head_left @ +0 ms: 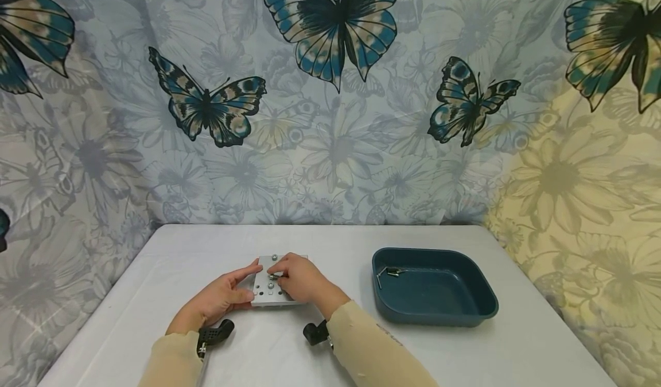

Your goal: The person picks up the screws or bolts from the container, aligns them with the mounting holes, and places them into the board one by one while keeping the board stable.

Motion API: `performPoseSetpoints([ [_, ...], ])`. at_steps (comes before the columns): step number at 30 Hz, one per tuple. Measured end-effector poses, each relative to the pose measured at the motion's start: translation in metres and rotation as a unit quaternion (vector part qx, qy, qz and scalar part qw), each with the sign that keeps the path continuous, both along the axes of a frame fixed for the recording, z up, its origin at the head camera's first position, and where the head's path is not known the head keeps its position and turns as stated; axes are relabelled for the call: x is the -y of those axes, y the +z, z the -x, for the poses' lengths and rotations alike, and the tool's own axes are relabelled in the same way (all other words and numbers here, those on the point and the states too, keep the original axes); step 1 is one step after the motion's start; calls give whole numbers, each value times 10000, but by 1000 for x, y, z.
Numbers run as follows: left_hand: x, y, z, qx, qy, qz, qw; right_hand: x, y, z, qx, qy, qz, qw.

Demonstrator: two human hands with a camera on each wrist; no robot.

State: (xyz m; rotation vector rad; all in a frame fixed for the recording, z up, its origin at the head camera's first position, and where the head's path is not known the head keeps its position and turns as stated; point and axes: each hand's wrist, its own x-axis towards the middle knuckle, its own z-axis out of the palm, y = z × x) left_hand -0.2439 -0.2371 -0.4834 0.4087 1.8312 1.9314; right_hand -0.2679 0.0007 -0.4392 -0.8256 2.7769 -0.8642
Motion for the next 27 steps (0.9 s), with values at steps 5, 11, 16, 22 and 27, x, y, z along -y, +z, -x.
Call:
performPoseSetpoints([
  [5,0,0,-1,-17,-6,-12,10000,0,-3,0,-271,-113,48,9996],
  [11,-1,0,-1,2,11,-57,10000,0,-1,-1,-790,264,-462,9955],
  [16,-3,-1,-2,43,101,-68,9999,-3,-4,-2,-736,-87,13,9972],
  [22,-2,-2,-1,75,124,-115,9998,-7,-5,-4,-529,-457,743,9948],
  [27,-1,0,-1,76,103,-157,9998,-9,-4,-5,-447,-730,1112,9901],
])
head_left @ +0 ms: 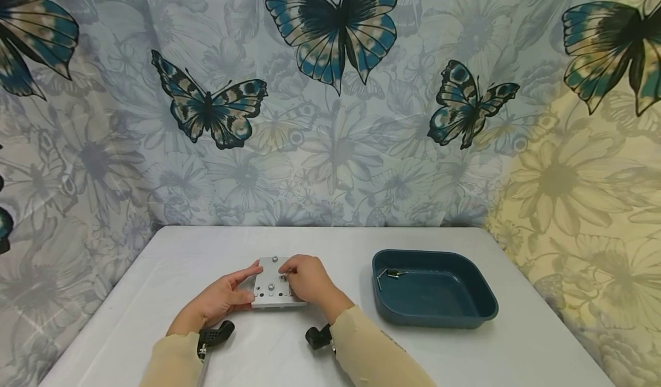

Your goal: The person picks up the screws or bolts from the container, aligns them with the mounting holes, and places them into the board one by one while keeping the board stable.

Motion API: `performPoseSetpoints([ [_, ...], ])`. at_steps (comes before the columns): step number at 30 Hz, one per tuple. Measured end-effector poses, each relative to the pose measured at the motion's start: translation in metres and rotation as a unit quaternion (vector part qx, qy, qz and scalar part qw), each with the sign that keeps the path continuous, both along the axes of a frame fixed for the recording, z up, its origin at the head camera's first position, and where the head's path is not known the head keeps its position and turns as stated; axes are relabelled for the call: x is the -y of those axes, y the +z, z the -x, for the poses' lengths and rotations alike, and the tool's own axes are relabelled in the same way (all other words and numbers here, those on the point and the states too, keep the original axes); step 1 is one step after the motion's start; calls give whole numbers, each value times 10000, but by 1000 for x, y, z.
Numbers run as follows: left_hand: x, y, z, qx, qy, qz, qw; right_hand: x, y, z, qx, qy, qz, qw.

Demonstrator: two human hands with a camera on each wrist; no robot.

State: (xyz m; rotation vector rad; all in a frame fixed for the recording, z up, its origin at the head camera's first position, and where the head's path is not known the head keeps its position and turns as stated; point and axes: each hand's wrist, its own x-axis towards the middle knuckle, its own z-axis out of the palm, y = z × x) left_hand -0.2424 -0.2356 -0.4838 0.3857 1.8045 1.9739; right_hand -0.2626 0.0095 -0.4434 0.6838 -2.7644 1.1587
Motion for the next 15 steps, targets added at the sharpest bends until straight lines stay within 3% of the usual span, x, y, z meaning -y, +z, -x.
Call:
performPoseSetpoints([
  [4,0,0,0,24,7,0,10000,-4,-2,0,544,-441,834,9941],
  [6,0,0,0,62,11,-39,10000,-6,-1,1,992,-605,1534,9813],
  [8,0,0,-1,85,14,-84,9999,-11,-1,2,1442,-713,2336,9589],
  [11,0,-1,0,107,3,-152,9998,-22,5,4,2134,-750,3730,8998],
  [15,0,-1,0,58,-55,-193,9998,-57,22,4,2687,-540,5308,8020],
])
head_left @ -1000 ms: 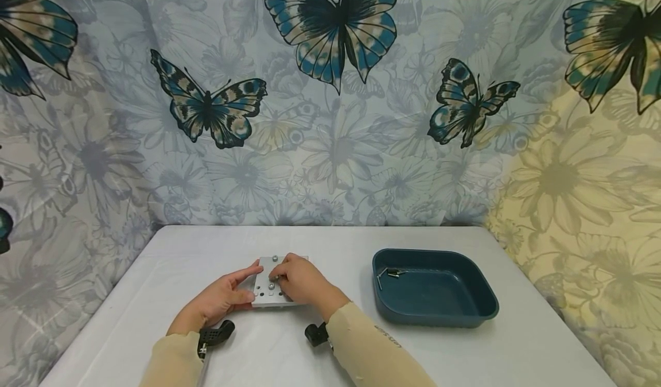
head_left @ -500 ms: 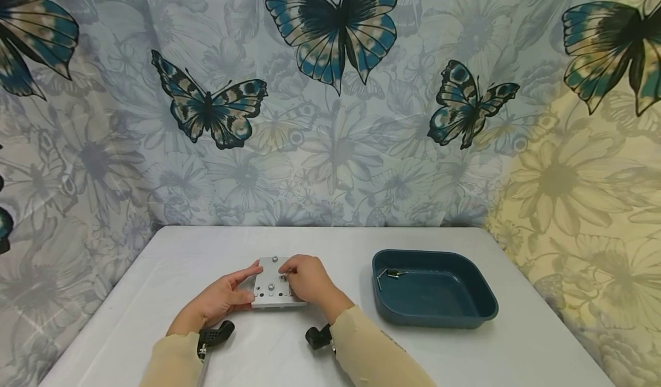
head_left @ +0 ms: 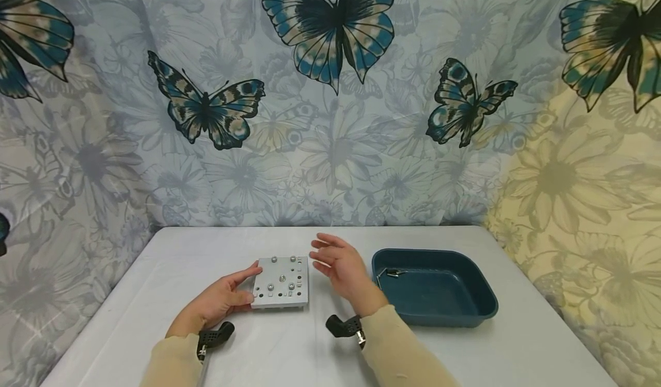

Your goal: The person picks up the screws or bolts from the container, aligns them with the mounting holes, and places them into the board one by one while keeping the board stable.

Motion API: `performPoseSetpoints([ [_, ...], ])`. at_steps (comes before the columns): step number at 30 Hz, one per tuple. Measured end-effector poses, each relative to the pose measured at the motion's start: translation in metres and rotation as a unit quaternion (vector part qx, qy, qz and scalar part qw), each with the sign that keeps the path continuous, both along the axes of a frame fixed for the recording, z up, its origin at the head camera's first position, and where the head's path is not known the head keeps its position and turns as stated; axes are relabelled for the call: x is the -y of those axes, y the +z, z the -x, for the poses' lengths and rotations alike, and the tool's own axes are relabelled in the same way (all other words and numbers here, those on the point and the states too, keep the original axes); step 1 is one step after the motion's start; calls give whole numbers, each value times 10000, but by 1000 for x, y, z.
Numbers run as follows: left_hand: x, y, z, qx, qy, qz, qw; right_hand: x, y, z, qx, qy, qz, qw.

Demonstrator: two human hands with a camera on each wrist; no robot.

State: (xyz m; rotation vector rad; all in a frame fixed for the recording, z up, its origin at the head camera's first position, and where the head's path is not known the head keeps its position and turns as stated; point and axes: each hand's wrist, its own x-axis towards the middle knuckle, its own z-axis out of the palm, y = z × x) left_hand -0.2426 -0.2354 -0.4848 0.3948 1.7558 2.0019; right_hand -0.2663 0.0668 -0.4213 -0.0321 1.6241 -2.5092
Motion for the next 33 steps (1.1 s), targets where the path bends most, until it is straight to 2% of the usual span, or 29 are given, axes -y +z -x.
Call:
performPoseSetpoints([
  [3,0,0,0,-36,-33,6,10000,-40,14,-4,16,152,708,9974],
  [6,-1,0,0,-68,-69,46,9999,-84,23,-10,-100,317,722,9968],
  [9,-1,0,0,-33,-30,55,10000,-120,24,-11,-230,432,207,9986],
  [11,-1,0,0,5,25,51,10000,-137,21,-11,-267,479,-449,9975],
  [13,0,0,0,12,52,47,10000,-149,16,-9,-242,524,-1203,9911],
  [17,0,0,-1,11,39,56,10000,-161,3,-8,-64,607,-2595,9638],
  [22,0,-2,0,-3,22,90,10000,-163,-6,-9,59,817,-3385,9374],
  [25,0,-2,1,-57,31,149,9999,-162,-8,-10,84,876,-3548,9308],
  [33,0,-1,1,-67,60,204,9998,-159,-14,-8,-28,1189,-3591,9257],
])
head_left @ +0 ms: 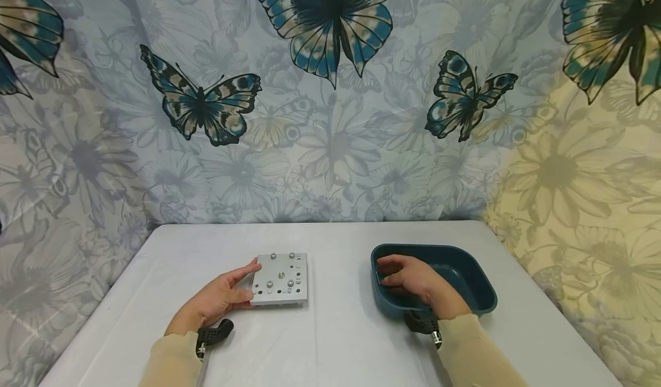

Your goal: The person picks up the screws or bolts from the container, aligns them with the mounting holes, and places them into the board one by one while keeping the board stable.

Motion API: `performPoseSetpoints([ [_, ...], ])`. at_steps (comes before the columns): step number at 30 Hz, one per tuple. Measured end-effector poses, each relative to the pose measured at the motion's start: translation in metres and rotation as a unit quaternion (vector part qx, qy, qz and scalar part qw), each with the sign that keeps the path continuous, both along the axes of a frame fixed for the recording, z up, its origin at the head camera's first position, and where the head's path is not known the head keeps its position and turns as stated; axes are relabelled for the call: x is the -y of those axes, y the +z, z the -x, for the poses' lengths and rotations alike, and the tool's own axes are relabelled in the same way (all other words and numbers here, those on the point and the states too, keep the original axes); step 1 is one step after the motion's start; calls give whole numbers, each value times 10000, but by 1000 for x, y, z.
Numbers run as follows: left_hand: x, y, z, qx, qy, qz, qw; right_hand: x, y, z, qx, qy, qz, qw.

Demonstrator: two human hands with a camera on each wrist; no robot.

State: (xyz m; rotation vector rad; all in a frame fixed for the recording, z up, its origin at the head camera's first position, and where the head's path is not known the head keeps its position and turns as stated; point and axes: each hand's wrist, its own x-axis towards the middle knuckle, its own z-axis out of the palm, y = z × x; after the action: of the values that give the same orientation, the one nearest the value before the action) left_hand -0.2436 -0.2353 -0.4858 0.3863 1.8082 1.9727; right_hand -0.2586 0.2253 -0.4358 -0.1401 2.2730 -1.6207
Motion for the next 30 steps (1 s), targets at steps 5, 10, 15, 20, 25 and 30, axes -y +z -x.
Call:
performPoseSetpoints([
  [5,1,1,-1,63,12,-71,10000,3,-1,-1,-78,159,-103,9998],
  [10,1,1,-2,127,12,-129,9998,5,-2,-1,-135,166,-306,9993],
  [15,-1,1,-1,79,-3,-165,9998,4,-2,-1,-242,257,-537,9979],
  [20,-1,1,-1,83,-13,-178,9998,3,-4,-2,-687,489,-1133,9900],
  [25,0,0,0,76,-30,-138,9999,4,-6,-2,-929,663,-1474,9825],
  [30,0,0,-1,57,-34,-146,9999,6,-10,0,-1397,820,-1976,9668],
])
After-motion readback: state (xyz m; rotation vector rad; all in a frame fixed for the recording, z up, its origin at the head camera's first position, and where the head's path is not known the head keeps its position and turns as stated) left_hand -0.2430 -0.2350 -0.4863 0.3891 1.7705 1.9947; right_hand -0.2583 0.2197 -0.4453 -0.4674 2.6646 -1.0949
